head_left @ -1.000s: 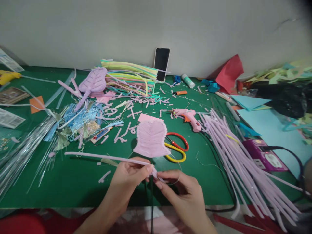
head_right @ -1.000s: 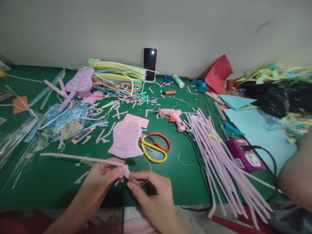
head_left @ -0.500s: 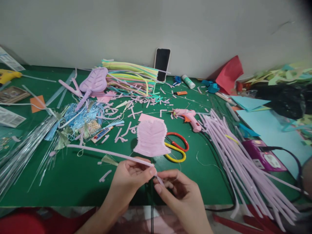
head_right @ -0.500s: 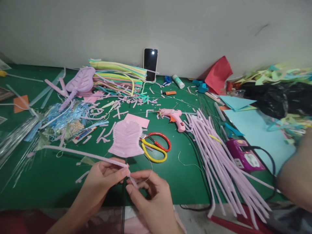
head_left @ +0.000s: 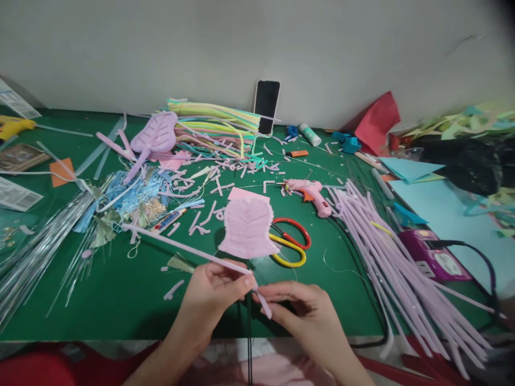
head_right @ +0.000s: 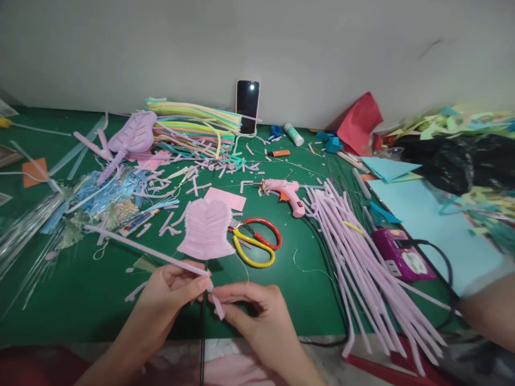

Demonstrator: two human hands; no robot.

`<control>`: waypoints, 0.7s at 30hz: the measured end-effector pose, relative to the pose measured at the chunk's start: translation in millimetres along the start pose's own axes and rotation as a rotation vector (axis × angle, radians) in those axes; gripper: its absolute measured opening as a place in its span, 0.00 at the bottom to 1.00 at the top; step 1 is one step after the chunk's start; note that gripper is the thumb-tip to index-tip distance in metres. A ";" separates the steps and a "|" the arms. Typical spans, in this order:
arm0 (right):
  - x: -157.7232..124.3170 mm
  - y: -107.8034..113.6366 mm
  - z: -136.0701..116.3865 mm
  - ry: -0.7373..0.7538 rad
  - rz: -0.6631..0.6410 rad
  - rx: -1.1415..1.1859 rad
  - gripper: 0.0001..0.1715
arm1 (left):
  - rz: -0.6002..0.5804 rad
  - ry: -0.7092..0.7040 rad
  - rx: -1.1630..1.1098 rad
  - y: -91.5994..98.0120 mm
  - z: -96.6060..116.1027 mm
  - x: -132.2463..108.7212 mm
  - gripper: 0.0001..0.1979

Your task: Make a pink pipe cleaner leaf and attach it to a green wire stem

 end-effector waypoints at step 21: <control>15.0 6.5 -12.0 0.371 -0.202 -0.161 0.18 | -0.013 -0.004 0.011 4.1 -2.2 2.1 0.09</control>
Point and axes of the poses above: each hand's wrist, its own x-axis towards the middle knuckle, its own y-axis out of the back of the hand, z = x × y, the point moved 5 cm from there along x, towards the middle knuckle, and after that the axes turned 2 degrees about z, right-handed, at the moved point
